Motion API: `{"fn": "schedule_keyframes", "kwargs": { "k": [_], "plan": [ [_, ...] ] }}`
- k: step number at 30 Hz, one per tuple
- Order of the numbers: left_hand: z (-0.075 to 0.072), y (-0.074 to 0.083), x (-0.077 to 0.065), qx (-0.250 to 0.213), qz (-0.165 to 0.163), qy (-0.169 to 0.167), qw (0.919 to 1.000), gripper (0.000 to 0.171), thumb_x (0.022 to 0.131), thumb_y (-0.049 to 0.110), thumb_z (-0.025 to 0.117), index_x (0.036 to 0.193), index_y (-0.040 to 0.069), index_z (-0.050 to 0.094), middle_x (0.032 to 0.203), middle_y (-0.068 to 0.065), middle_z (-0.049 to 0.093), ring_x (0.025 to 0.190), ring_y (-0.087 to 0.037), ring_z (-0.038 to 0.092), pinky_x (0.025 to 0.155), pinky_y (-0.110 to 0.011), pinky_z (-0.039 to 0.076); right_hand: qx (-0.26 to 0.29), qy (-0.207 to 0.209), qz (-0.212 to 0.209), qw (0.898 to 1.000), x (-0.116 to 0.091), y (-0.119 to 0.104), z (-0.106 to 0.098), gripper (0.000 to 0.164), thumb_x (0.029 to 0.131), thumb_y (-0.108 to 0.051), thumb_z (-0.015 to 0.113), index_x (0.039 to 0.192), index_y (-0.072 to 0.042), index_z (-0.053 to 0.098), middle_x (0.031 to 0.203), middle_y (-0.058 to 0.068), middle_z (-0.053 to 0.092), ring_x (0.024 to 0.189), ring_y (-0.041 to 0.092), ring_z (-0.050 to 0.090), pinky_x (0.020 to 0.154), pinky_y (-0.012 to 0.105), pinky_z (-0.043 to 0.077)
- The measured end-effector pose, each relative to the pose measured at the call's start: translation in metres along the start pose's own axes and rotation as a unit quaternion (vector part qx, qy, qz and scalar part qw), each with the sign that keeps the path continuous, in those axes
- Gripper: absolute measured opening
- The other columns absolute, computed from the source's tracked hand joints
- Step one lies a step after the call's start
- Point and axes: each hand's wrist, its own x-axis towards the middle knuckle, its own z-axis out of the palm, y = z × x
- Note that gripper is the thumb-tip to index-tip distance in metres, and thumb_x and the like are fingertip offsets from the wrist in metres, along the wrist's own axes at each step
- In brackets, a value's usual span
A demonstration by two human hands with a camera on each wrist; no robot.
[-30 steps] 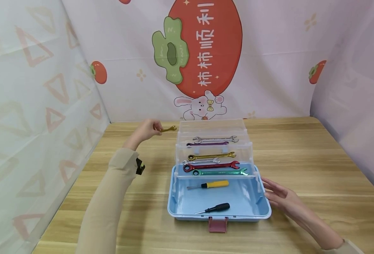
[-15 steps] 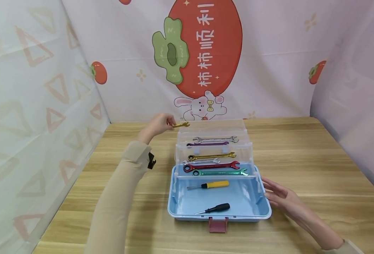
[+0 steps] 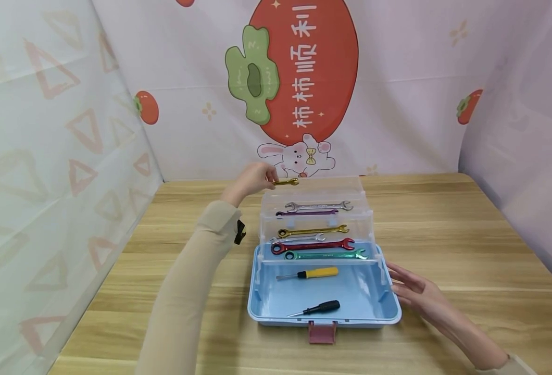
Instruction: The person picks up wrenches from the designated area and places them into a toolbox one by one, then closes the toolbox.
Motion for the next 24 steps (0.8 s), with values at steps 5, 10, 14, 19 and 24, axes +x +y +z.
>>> {"fn": "schedule_keyframes", "kwargs": {
  "k": [5, 10, 14, 19, 24],
  "plan": [
    [0.004, 0.011, 0.008, 0.000, -0.001, -0.014, 0.9999, 0.008, 0.077, 0.002, 0.066, 0.084, 0.003, 0.065, 0.078, -0.008, 0.059, 0.074, -0.021, 0.053, 0.071, -0.031, 0.044, 0.010, -0.008, -0.010, 1.000, 0.000, 0.001, -0.001, 0.056, 0.087, -0.016, 0.055, 0.138, -0.012, 0.031, 0.122, -0.004, 0.047, 0.100, -0.003, 0.052, 0.082, 0.023, 0.045],
    [0.008, 0.022, 0.016, 0.009, -0.006, -0.029, 0.9995, 0.008, 0.077, 0.004, 0.066, 0.085, 0.006, 0.064, 0.080, -0.007, 0.060, 0.076, -0.020, 0.053, 0.071, -0.031, 0.045, 0.011, -0.008, -0.010, 1.000, -0.001, 0.001, -0.001, 0.056, 0.087, -0.015, 0.055, 0.138, -0.012, 0.031, 0.123, -0.002, 0.047, 0.100, -0.003, 0.052, 0.082, 0.023, 0.045],
    [0.011, 0.029, 0.023, 0.006, 0.002, -0.037, 0.9993, 0.008, 0.077, 0.004, 0.066, 0.085, 0.005, 0.064, 0.079, -0.006, 0.060, 0.075, -0.019, 0.053, 0.069, -0.030, 0.045, 0.015, -0.009, -0.014, 1.000, -0.001, 0.001, -0.001, 0.056, 0.087, -0.015, 0.055, 0.138, -0.012, 0.031, 0.119, -0.006, 0.048, 0.100, -0.003, 0.052, 0.082, 0.022, 0.045],
    [0.015, 0.037, 0.029, -0.020, 0.008, -0.041, 0.9989, 0.009, 0.076, 0.001, 0.066, 0.085, 0.002, 0.065, 0.078, -0.007, 0.060, 0.074, -0.019, 0.051, 0.068, -0.027, 0.045, 0.020, -0.014, -0.019, 1.000, -0.001, 0.001, -0.001, 0.055, 0.088, -0.014, 0.054, 0.138, -0.012, 0.031, 0.114, -0.014, 0.049, 0.100, -0.003, 0.052, 0.082, 0.022, 0.045],
    [0.019, 0.043, 0.033, -0.032, 0.004, -0.044, 0.9985, 0.010, 0.076, 0.000, 0.066, 0.086, 0.003, 0.065, 0.079, -0.007, 0.060, 0.075, -0.019, 0.051, 0.068, -0.026, 0.046, 0.009, -0.011, -0.012, 1.000, -0.001, 0.000, 0.000, 0.057, 0.088, -0.015, 0.054, 0.138, -0.010, 0.029, 0.126, 0.000, 0.045, 0.101, -0.003, 0.051, 0.082, 0.023, 0.045]
  ]
}}
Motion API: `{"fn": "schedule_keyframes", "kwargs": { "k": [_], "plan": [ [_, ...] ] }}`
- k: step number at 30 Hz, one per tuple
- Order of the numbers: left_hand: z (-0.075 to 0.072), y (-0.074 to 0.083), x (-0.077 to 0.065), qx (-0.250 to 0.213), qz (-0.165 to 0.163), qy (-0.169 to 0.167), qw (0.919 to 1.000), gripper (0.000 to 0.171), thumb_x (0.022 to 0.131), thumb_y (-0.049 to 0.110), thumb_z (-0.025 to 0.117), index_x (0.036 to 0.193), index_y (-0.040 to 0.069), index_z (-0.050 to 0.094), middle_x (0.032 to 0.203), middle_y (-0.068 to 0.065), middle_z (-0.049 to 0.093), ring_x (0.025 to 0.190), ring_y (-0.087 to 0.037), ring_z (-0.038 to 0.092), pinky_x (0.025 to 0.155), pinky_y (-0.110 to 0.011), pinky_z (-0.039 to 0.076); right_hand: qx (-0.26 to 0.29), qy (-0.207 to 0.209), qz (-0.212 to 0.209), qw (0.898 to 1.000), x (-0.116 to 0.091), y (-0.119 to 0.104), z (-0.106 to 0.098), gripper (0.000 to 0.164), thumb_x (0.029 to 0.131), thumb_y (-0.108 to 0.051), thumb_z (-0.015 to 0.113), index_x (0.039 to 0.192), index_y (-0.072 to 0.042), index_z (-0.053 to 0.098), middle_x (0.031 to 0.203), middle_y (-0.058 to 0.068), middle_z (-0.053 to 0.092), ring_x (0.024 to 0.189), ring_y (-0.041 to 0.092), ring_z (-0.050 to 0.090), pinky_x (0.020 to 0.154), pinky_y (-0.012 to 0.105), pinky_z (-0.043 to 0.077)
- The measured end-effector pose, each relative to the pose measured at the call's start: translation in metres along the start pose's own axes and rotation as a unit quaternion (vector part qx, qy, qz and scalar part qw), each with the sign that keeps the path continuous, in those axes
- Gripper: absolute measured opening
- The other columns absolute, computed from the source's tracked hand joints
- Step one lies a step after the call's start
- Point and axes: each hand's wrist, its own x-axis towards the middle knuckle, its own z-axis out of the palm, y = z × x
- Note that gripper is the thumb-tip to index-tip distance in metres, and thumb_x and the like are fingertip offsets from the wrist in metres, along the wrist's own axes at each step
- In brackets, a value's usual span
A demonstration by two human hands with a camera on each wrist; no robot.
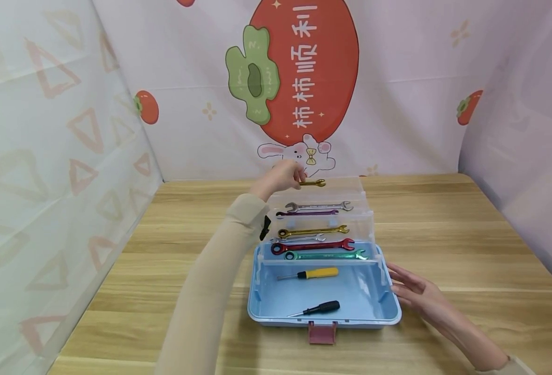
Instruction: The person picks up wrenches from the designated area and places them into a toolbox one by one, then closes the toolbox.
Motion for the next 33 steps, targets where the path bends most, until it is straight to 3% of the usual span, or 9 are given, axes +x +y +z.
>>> {"fn": "schedule_keyframes", "kwargs": {
  "k": [5, 12, 27, 33],
  "plan": [
    [0.002, 0.004, 0.004, 0.020, 0.003, -0.004, 0.9998, 0.008, 0.076, 0.002, 0.067, 0.083, 0.005, 0.065, 0.077, -0.006, 0.060, 0.073, -0.018, 0.052, 0.068, -0.027, 0.045, -0.007, 0.005, 0.009, 1.000, 0.000, -0.001, 0.001, 0.057, 0.088, -0.016, 0.054, 0.138, -0.009, 0.028, 0.133, 0.013, 0.039, 0.100, -0.003, 0.051, 0.083, 0.024, 0.045],
    [0.005, 0.009, 0.009, 0.024, 0.011, -0.012, 0.9996, 0.008, 0.076, 0.003, 0.067, 0.083, 0.005, 0.065, 0.078, -0.006, 0.060, 0.073, -0.017, 0.051, 0.067, -0.026, 0.044, -0.010, 0.006, 0.012, 1.000, 0.000, -0.002, 0.001, 0.057, 0.088, -0.017, 0.054, 0.138, -0.009, 0.028, 0.134, 0.013, 0.038, 0.100, -0.004, 0.051, 0.083, 0.024, 0.045],
    [0.018, 0.013, 0.017, -0.021, 0.008, -0.040, 0.9990, 0.014, 0.076, -0.002, 0.065, 0.089, 0.003, 0.066, 0.085, -0.008, 0.061, 0.079, -0.019, 0.053, 0.067, -0.024, 0.048, -0.019, 0.010, 0.025, 0.999, 0.000, -0.003, 0.000, 0.060, 0.088, -0.019, 0.054, 0.139, -0.008, 0.025, 0.139, 0.028, 0.022, 0.099, -0.006, 0.050, 0.084, 0.025, 0.045],
    [0.020, 0.015, 0.017, -0.025, 0.015, -0.059, 0.9978, 0.017, 0.077, -0.005, 0.062, 0.091, 0.003, 0.068, 0.086, -0.008, 0.063, 0.080, -0.018, 0.055, 0.067, -0.023, 0.048, -0.020, 0.013, 0.020, 1.000, 0.000, -0.003, 0.000, 0.058, 0.088, -0.018, 0.054, 0.139, -0.009, 0.027, 0.137, 0.026, 0.027, 0.099, -0.005, 0.051, 0.083, 0.024, 0.045]
  ]
}}
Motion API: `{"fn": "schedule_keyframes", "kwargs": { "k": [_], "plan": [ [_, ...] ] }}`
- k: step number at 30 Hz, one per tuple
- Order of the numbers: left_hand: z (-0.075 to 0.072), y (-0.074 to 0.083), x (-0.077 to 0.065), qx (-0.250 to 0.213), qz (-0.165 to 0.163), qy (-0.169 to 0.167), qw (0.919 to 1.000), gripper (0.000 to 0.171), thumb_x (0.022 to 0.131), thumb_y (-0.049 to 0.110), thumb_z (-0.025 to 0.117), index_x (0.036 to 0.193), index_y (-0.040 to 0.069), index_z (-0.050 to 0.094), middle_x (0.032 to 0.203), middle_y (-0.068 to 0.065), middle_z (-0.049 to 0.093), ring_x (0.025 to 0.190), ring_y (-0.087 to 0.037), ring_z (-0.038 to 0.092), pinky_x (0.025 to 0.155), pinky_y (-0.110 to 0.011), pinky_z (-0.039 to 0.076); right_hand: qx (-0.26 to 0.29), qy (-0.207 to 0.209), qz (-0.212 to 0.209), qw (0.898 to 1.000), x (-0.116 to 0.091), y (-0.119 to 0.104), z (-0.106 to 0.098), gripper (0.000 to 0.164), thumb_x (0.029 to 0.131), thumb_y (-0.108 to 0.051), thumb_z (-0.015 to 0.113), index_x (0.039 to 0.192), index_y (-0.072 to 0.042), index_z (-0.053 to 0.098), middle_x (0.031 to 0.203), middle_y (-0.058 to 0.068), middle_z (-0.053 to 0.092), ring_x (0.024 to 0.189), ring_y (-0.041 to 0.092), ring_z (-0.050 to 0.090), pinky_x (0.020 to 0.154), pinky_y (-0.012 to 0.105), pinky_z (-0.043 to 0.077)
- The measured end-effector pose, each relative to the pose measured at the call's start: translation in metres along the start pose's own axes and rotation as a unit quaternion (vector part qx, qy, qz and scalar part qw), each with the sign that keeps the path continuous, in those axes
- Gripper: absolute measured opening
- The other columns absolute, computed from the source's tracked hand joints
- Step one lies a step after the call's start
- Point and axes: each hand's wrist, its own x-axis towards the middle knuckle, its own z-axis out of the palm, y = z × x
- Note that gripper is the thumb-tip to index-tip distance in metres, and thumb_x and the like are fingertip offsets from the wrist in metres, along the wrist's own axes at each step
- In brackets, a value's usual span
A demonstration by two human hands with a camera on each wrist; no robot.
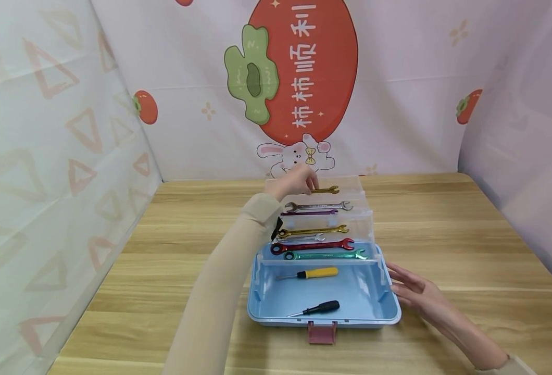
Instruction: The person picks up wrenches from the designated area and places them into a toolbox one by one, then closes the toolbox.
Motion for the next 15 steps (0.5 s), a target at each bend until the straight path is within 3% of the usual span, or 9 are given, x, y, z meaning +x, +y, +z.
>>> {"fn": "schedule_keyframes", "kwargs": {
  "k": [9, 15],
  "plan": [
    [0.0038, -0.0009, -0.0011, 0.022, -0.024, -0.016, 0.9993, 0.033, 0.080, -0.014, 0.047, 0.095, 0.006, 0.069, 0.093, -0.008, 0.063, 0.088, -0.019, 0.054, 0.078, -0.026, 0.046, -0.002, 0.003, -0.005, 1.000, 0.0012, 0.0014, 0.0010, 0.059, 0.088, -0.017, 0.054, 0.139, -0.006, 0.026, 0.137, 0.028, 0.026, 0.099, -0.004, 0.052, 0.082, 0.023, 0.045],
    [0.0059, 0.0004, -0.0022, 0.021, -0.041, -0.011, 0.9989, 0.030, 0.082, -0.010, 0.051, 0.098, 0.008, 0.068, 0.097, -0.007, 0.062, 0.091, -0.019, 0.054, 0.083, -0.028, 0.045, -0.002, 0.001, -0.002, 1.000, 0.0014, 0.0013, 0.0006, 0.060, 0.088, -0.018, 0.054, 0.139, -0.006, 0.025, 0.137, 0.029, 0.024, 0.099, -0.005, 0.051, 0.083, 0.024, 0.045]
  ]
}}
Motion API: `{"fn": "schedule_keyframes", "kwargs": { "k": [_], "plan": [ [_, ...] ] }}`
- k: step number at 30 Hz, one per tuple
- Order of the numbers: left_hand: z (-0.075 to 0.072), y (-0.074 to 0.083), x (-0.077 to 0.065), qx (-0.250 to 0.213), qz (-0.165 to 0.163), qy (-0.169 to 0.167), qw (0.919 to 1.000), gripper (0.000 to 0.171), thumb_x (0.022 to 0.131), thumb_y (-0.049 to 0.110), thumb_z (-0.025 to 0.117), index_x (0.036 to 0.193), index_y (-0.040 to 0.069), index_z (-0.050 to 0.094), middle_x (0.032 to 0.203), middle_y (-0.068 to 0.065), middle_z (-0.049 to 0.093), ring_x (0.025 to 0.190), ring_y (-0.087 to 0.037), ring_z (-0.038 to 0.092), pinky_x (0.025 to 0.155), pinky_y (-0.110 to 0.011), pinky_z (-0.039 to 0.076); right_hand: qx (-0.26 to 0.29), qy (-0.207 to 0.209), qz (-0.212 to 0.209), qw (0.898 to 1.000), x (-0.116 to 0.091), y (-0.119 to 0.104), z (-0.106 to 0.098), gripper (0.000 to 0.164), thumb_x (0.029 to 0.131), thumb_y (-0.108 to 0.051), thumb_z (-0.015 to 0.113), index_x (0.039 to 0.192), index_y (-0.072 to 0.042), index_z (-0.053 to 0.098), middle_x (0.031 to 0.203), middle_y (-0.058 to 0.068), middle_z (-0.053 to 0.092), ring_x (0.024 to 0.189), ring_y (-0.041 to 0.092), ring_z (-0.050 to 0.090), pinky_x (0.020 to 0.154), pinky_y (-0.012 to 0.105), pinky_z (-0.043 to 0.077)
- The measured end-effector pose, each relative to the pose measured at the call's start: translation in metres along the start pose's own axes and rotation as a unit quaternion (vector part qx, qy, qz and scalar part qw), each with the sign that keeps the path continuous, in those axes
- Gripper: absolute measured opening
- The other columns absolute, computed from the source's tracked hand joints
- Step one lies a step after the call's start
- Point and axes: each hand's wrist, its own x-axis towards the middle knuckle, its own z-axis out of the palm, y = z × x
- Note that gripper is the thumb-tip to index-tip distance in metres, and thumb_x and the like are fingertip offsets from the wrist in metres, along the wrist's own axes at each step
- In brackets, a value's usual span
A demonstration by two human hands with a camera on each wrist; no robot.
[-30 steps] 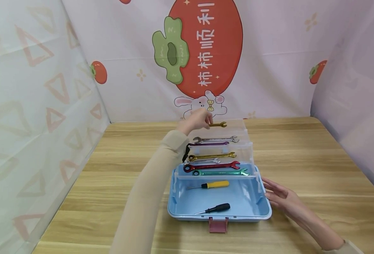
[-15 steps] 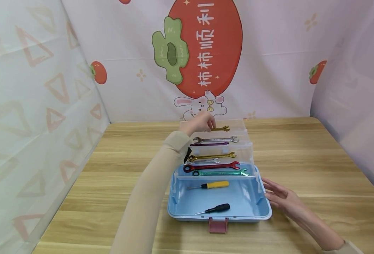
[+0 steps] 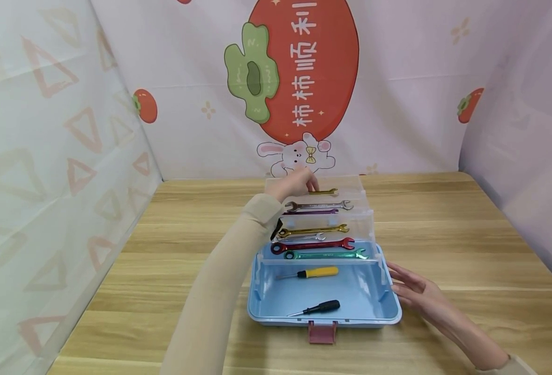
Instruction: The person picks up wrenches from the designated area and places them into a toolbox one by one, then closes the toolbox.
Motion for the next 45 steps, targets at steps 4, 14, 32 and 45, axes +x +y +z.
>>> {"fn": "schedule_keyframes", "kwargs": {
  "k": [4, 14, 32, 45],
  "plan": [
    [0.002, 0.000, -0.001, -0.002, -0.006, 0.006, 1.0000, 0.028, 0.083, -0.008, 0.053, 0.100, 0.008, 0.067, 0.098, -0.008, 0.062, 0.091, -0.019, 0.054, 0.081, -0.027, 0.046, 0.001, -0.003, 0.003, 1.000, 0.000, -0.001, 0.000, 0.059, 0.088, -0.018, 0.054, 0.139, -0.007, 0.025, 0.138, 0.028, 0.023, 0.099, -0.005, 0.051, 0.083, 0.025, 0.045],
    [0.004, -0.004, 0.000, 0.018, -0.012, 0.018, 0.9996, 0.032, 0.081, -0.012, 0.049, 0.103, 0.006, 0.066, 0.100, -0.009, 0.060, 0.093, -0.019, 0.053, 0.080, -0.026, 0.046, 0.002, -0.007, 0.008, 1.000, -0.001, -0.001, -0.001, 0.059, 0.088, -0.019, 0.054, 0.140, -0.011, 0.026, 0.139, 0.027, 0.023, 0.099, -0.006, 0.050, 0.084, 0.026, 0.045],
    [0.006, -0.007, 0.001, 0.028, -0.018, 0.026, 0.9991, 0.031, 0.084, -0.009, 0.048, 0.105, 0.006, 0.065, 0.105, -0.007, 0.059, 0.092, -0.019, 0.052, 0.081, -0.025, 0.045, -0.003, -0.021, -0.015, 1.000, 0.000, -0.001, -0.002, 0.059, 0.089, -0.016, 0.052, 0.139, -0.005, 0.023, 0.137, 0.030, 0.022, 0.100, -0.004, 0.051, 0.083, 0.025, 0.045],
    [-0.003, -0.018, -0.011, 0.035, 0.033, 0.046, 0.9978, 0.022, 0.086, 0.004, 0.053, 0.105, 0.003, 0.063, 0.109, -0.010, 0.059, 0.088, -0.019, 0.055, 0.078, -0.027, 0.045, -0.200, -0.014, -0.050, 0.978, 0.002, -0.022, -0.013, 0.058, 0.084, -0.024, 0.060, 0.134, -0.004, 0.037, 0.121, 0.024, 0.049, 0.101, 0.022, 0.057, 0.076, 0.026, 0.049]
  ]
}}
